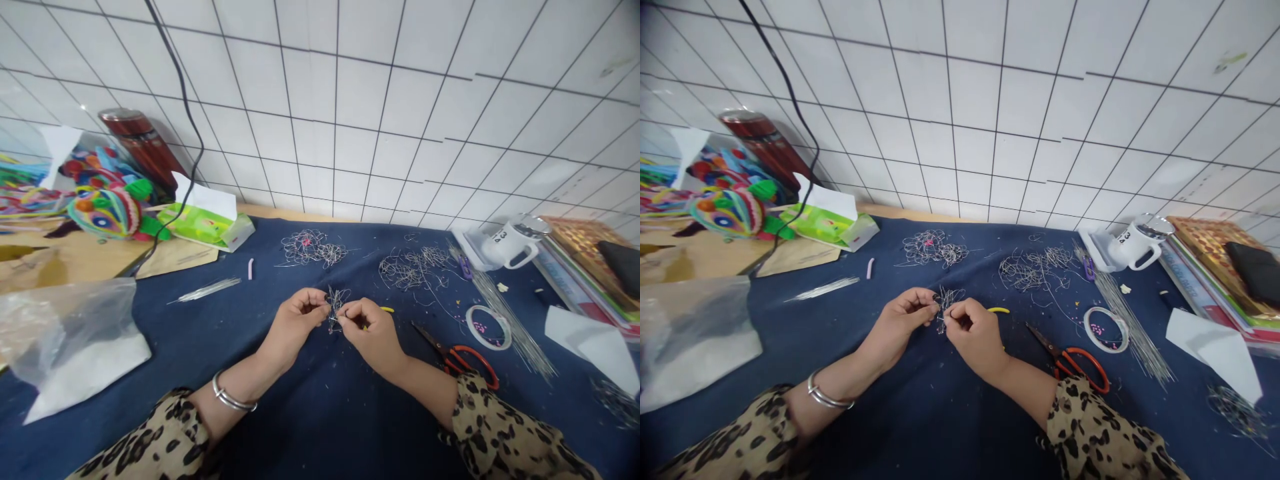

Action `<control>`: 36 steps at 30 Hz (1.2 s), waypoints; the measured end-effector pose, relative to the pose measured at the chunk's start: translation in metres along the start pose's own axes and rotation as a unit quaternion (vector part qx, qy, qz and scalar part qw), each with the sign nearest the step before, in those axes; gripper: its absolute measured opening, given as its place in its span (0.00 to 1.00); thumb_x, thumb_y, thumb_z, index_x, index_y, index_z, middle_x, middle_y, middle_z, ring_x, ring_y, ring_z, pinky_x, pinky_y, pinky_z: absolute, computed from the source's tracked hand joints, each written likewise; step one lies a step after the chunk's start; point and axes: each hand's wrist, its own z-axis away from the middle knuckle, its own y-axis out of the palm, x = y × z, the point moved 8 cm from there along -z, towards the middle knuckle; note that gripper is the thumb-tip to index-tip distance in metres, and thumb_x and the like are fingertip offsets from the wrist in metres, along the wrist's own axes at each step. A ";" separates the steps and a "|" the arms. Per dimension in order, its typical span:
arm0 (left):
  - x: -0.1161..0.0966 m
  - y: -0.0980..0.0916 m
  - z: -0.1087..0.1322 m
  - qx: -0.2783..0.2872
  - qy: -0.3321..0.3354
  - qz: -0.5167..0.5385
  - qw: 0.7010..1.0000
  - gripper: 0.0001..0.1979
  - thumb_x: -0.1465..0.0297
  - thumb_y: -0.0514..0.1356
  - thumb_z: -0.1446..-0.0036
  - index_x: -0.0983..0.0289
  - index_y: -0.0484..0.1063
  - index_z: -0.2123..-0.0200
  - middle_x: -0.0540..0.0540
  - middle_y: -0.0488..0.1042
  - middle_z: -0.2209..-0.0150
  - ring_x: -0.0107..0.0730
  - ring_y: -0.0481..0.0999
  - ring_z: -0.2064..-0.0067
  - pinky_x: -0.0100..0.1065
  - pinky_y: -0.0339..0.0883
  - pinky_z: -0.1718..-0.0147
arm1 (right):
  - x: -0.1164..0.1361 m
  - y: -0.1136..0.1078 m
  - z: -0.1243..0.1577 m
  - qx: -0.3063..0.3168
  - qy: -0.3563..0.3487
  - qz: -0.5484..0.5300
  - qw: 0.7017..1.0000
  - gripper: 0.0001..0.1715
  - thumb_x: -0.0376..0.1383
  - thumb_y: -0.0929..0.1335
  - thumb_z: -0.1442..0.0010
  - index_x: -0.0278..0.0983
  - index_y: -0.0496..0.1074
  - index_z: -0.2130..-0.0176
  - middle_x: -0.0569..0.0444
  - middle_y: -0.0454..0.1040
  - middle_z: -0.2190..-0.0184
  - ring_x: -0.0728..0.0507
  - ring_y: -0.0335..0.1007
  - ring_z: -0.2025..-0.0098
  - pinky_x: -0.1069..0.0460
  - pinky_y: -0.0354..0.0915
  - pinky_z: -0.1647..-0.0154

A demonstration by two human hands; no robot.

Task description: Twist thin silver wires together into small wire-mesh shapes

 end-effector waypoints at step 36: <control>-0.031 0.030 0.021 0.059 0.265 -0.364 0.891 0.08 0.77 0.58 0.52 0.61 0.65 0.68 0.54 0.68 0.64 0.38 0.69 0.59 0.38 0.64 0.58 | -0.045 -0.007 -0.007 -0.003 0.218 -0.322 0.921 0.12 0.38 0.73 0.52 0.35 0.67 0.73 0.56 0.73 0.74 0.50 0.69 0.70 0.56 0.62 0.74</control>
